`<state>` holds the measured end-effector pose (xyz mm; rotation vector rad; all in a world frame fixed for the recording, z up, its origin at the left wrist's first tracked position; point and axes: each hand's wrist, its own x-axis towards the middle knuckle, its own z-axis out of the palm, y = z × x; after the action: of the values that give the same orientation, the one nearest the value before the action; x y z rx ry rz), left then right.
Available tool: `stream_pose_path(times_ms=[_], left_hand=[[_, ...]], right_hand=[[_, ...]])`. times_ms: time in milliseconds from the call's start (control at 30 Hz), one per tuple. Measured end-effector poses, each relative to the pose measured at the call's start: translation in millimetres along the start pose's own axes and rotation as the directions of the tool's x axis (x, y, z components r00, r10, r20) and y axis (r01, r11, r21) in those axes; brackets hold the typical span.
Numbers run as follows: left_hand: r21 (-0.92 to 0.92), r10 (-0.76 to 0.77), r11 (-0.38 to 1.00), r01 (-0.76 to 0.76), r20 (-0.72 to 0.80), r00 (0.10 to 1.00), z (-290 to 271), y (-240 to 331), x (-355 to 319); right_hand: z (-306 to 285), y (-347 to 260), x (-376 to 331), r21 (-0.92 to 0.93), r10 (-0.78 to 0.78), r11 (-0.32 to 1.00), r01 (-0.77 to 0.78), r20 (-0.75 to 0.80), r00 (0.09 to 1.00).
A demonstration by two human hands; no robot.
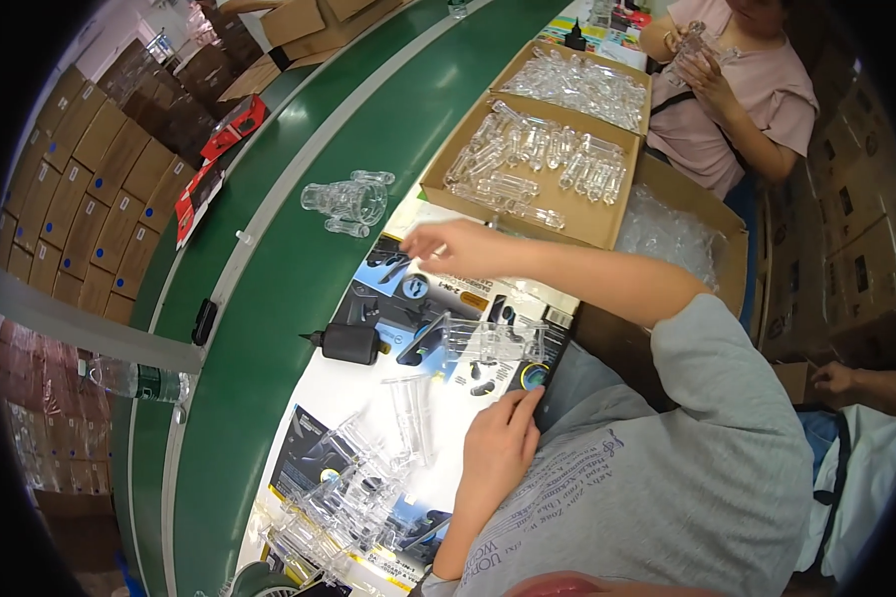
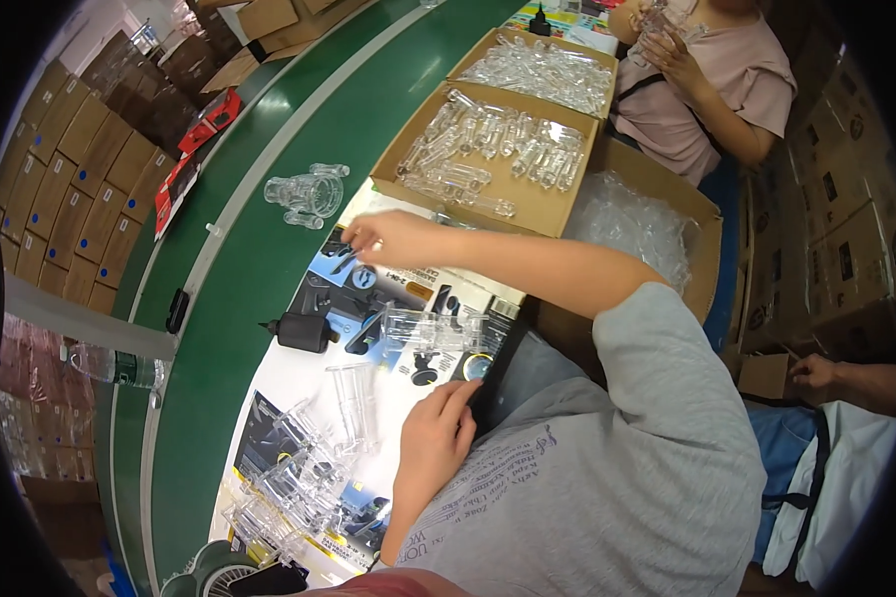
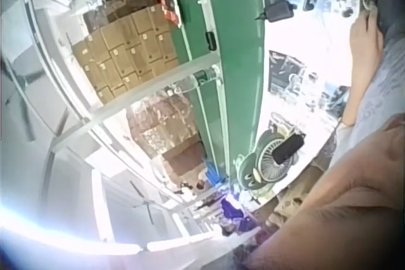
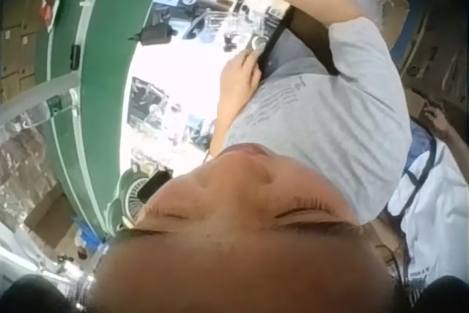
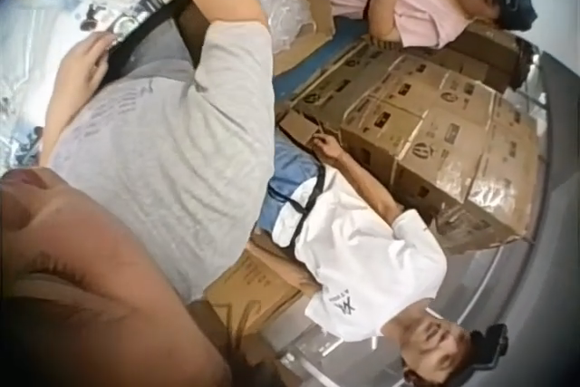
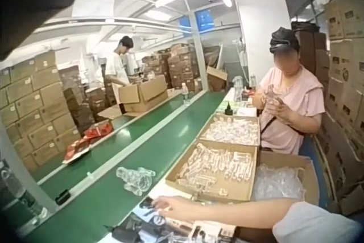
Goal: Picking up clear plastic components from a bin and placing them into containers on a production line.
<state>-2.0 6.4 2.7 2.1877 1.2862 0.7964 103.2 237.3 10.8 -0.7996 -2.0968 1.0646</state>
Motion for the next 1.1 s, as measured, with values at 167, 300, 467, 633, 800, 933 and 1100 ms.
stream_pose_path(times_ms=[167,300,467,633,800,933,1100], left_hand=[[-0.018,0.021,1.000,-0.021,0.000,1.000,-3.2,-3.1,-1.8],[-0.027,0.033,0.999,-0.032,0.031,0.999,-1.6,-6.2,-1.7],[-0.042,0.058,0.997,-0.058,0.007,0.998,-3.0,-6.2,0.3],[-0.063,0.051,0.997,-0.051,0.001,0.999,-3.5,-4.5,-2.3],[-0.047,0.041,0.998,-0.041,0.012,0.999,-3.6,-1.4,-2.5],[-0.032,0.025,0.999,-0.024,0.023,0.999,1.0,-3.0,-2.0],[0.019,0.018,1.000,-0.018,-0.005,1.000,7.4,-3.4,2.3]], right_hand=[[27.4,66.0,111.3,0.647,0.558,0.635,-0.422,-0.005,0.830],[45.3,76.8,158.5,0.794,0.665,0.481,-0.373,-0.053,0.745],[56.8,70.9,172.0,0.765,0.691,0.514,-0.388,-0.101,0.715],[41.5,8.0,96.2,0.866,0.619,0.395,-0.306,-0.004,0.786],[42.3,3.7,31.0,0.880,0.639,0.321,-0.349,0.071,0.766],[52.7,9.5,0.5,0.893,0.636,0.287,-0.348,0.094,0.766],[43.7,2.6,-22.3,0.891,0.670,0.265,-0.369,0.105,0.735]])
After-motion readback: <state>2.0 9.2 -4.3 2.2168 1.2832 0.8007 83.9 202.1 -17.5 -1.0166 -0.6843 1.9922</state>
